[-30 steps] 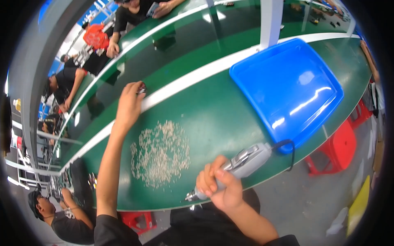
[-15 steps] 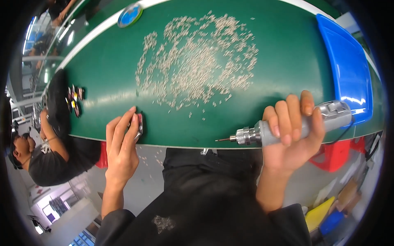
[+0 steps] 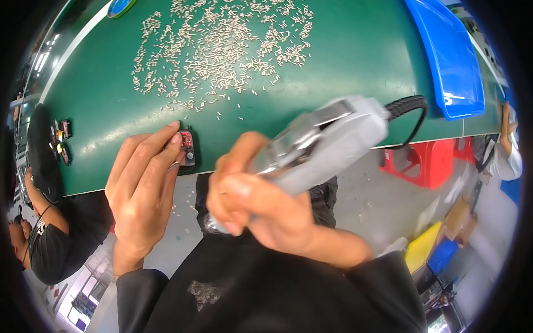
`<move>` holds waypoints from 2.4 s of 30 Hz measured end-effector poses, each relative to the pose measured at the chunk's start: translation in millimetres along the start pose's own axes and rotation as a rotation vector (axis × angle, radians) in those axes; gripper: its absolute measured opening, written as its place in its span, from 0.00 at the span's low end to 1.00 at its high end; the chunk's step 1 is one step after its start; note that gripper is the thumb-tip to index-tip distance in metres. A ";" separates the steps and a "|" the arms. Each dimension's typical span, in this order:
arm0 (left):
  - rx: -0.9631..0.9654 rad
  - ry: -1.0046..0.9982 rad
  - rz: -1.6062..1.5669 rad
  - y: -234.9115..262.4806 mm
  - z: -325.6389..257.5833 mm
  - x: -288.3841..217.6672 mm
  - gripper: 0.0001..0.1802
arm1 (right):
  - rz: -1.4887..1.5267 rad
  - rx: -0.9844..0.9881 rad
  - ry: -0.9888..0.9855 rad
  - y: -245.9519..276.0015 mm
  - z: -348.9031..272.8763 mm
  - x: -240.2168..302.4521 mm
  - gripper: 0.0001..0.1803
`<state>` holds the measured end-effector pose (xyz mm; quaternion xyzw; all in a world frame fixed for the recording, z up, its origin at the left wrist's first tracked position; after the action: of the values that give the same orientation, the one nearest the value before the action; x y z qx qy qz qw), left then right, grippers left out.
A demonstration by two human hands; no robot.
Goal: Using an electric screwdriver to fasten screws into small electronic components at an assembly line workbench.
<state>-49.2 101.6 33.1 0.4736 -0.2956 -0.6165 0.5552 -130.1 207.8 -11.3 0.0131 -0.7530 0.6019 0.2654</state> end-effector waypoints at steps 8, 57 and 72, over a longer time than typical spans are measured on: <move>-0.066 -0.192 0.096 -10.3 8.0 -29.2 0.17 | 0.030 -0.118 -0.002 6.9 -10.4 -15.8 0.04; 0.138 -0.166 0.154 -16.9 4.9 -50.4 0.19 | -0.458 0.493 0.070 -18.8 49.8 103.2 0.21; -0.033 -0.111 0.011 -15.9 -5.3 -37.3 0.22 | -0.508 0.394 -0.009 -49.2 72.8 70.1 0.11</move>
<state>-53.3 141.7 26.5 0.4277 -0.3183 -0.6436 0.5491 -201.6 148.7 52.3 0.2543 -0.5959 0.6504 0.3964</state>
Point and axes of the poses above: each hand's wrist, its own z-axis towards the middle knuckle, its own y-axis out of the back of the hand, x = y × z, the point moved 6 cm from there along z, towards the middle knuckle, and after that the axes turned 4 degrees about z, right-handed, at the moved point
